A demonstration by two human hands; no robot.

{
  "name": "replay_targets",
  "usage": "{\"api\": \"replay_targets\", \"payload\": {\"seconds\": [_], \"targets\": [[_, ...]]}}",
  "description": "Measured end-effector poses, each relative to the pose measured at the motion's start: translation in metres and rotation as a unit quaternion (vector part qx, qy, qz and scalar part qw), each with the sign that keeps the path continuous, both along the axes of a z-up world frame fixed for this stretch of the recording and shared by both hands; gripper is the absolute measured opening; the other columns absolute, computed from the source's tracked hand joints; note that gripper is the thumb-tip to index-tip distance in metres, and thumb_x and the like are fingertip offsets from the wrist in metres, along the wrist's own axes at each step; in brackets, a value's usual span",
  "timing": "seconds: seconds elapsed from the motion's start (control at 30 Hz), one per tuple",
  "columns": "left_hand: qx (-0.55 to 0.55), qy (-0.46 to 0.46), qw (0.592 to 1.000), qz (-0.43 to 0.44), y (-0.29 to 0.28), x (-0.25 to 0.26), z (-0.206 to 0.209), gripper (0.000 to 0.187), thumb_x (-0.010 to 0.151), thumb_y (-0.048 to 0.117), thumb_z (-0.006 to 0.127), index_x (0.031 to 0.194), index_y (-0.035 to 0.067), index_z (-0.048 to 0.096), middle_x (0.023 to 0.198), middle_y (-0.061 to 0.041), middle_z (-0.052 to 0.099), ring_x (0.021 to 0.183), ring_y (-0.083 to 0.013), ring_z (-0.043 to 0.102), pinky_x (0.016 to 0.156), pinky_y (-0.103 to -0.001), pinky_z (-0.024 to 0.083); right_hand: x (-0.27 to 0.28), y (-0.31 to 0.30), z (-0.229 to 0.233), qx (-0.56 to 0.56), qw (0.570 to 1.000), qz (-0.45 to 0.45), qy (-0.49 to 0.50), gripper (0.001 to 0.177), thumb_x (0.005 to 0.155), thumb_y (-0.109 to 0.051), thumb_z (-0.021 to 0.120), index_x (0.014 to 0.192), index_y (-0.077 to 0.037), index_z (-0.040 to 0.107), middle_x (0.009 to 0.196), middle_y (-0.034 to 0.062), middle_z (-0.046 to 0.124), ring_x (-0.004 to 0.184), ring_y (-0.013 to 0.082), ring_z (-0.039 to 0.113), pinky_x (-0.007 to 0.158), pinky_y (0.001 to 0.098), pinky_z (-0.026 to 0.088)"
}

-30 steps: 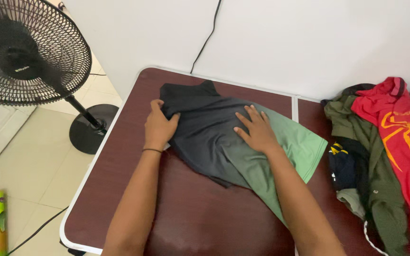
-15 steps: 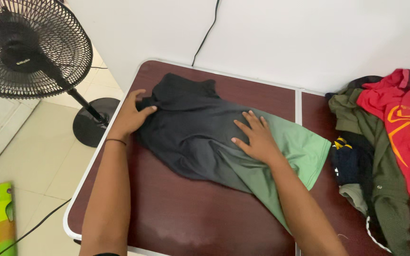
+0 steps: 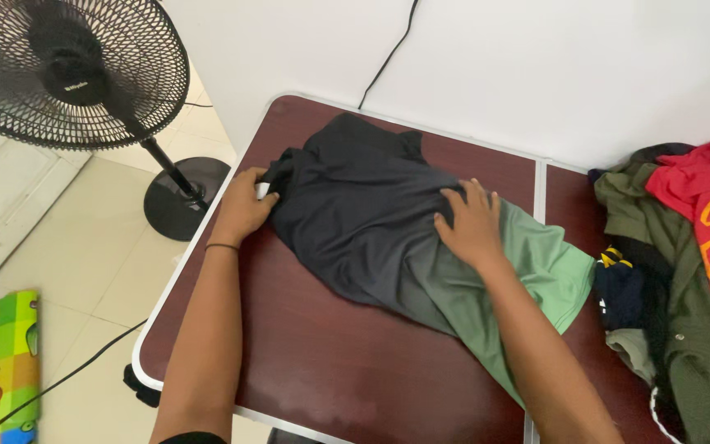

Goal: The person folds a black t-shirt on a wooden table. They smooth the fabric, fold the sleeves inward, fold the shirt in half lengthwise, and then fold it into a compact rectangle.

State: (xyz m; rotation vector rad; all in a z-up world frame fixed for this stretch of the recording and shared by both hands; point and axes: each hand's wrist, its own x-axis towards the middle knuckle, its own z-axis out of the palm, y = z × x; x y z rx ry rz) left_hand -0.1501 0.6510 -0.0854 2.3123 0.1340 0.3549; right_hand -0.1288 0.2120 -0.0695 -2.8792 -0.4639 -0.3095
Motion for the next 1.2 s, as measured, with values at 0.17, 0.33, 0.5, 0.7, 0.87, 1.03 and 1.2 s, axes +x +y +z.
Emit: {"api": "replay_targets", "payload": {"seconds": [0.17, 0.33, 0.5, 0.7, 0.87, 1.03, 1.2], "targets": [[-0.197, -0.073, 0.978, 0.003, -0.007, -0.007, 0.014, 0.025, 0.095, 0.016, 0.071, 0.115, 0.003, 0.062, 0.11, -0.011, 0.07, 0.102, -0.0196, 0.067, 0.091, -0.03, 0.052, 0.013, -0.005, -0.017, 0.021, 0.998, 0.057, -0.003, 0.06, 0.101, -0.05, 0.052, 0.149, -0.015, 0.053, 0.161, 0.0223, 0.035, 0.154, 0.0402, 0.024, 0.12, 0.0608, 0.018], [-0.297, -0.109, 0.947, -0.059, -0.018, -0.015, 0.025, 0.026, 0.109, 0.024, 0.06, 0.123, 0.002, 0.057, 0.116, -0.006, 0.066, 0.11, -0.0123, 0.059, 0.097, -0.027, 0.049, 0.018, -0.014, -0.024, 0.009, 0.998, 0.06, 0.007, 0.062, 0.103, -0.052, 0.048, 0.153, -0.016, 0.049, 0.164, 0.0219, 0.031, 0.155, 0.0393, 0.021, 0.121, 0.0596, 0.016], [-0.415, 0.041, 0.909, -0.023, -0.031, -0.023, 0.048, 0.046, 0.101, 0.032, 0.061, 0.138, 0.008, 0.051, 0.12, -0.009, 0.064, 0.107, -0.0165, 0.061, 0.089, -0.033, 0.05, 0.034, -0.021, -0.02, 0.009, 0.999, 0.045, 0.025, 0.061, 0.098, -0.047, 0.051, 0.152, -0.017, 0.049, 0.165, 0.0208, 0.029, 0.155, 0.0398, 0.02, 0.12, 0.0642, 0.017], [-0.188, 0.035, 0.967, -0.17, -0.034, -0.043, 0.049, 0.093, 0.076, 0.021, 0.088, 0.149, 0.004, 0.035, 0.143, -0.02, 0.054, 0.133, -0.0318, 0.053, 0.109, -0.04, 0.042, 0.029, 0.011, 0.005, -0.043, 0.998, 0.032, -0.039, 0.049, 0.091, -0.03, 0.065, 0.137, -0.014, 0.062, 0.151, 0.0194, 0.049, 0.15, 0.0387, 0.037, 0.119, 0.0652, 0.028], [-0.115, 0.031, 0.987, -0.112, -0.046, -0.043, 0.029, 0.085, 0.084, 0.018, 0.079, 0.156, 0.009, 0.034, 0.146, -0.022, 0.056, 0.137, -0.0355, 0.053, 0.11, -0.042, 0.044, 0.016, 0.081, 0.001, 0.077, 0.96, 0.268, -0.013, 0.041, 0.097, -0.028, 0.062, 0.136, -0.015, 0.062, 0.148, 0.0172, 0.052, 0.148, 0.0373, 0.042, 0.118, 0.0592, 0.037], [-0.348, -0.044, 0.935, -0.047, -0.05, -0.045, 0.026, 0.063, 0.098, 0.008, 0.072, 0.154, 0.011, 0.042, 0.15, -0.02, 0.057, 0.14, -0.0312, 0.055, 0.112, -0.039, 0.048, 0.024, 0.11, -0.005, 0.008, 0.966, 0.256, 0.043, 0.05, 0.101, -0.039, 0.054, 0.148, -0.024, 0.054, 0.161, 0.0169, 0.037, 0.152, 0.0379, 0.027, 0.117, 0.065, 0.021], [-0.591, 0.118, 0.796, -0.057, -0.053, -0.051, 0.044, 0.096, 0.079, -0.001, 0.07, 0.154, 0.022, 0.014, 0.151, -0.013, 0.038, 0.13, -0.0266, 0.053, 0.096, -0.047, 0.056, 0.038, 0.109, -0.015, -0.016, 0.978, 0.205, 0.028, 0.057, 0.103, -0.049, 0.046, 0.155, -0.026, 0.045, 0.166, 0.0131, 0.03, 0.155, 0.0358, 0.021, 0.12, 0.0638, 0.016]]}}
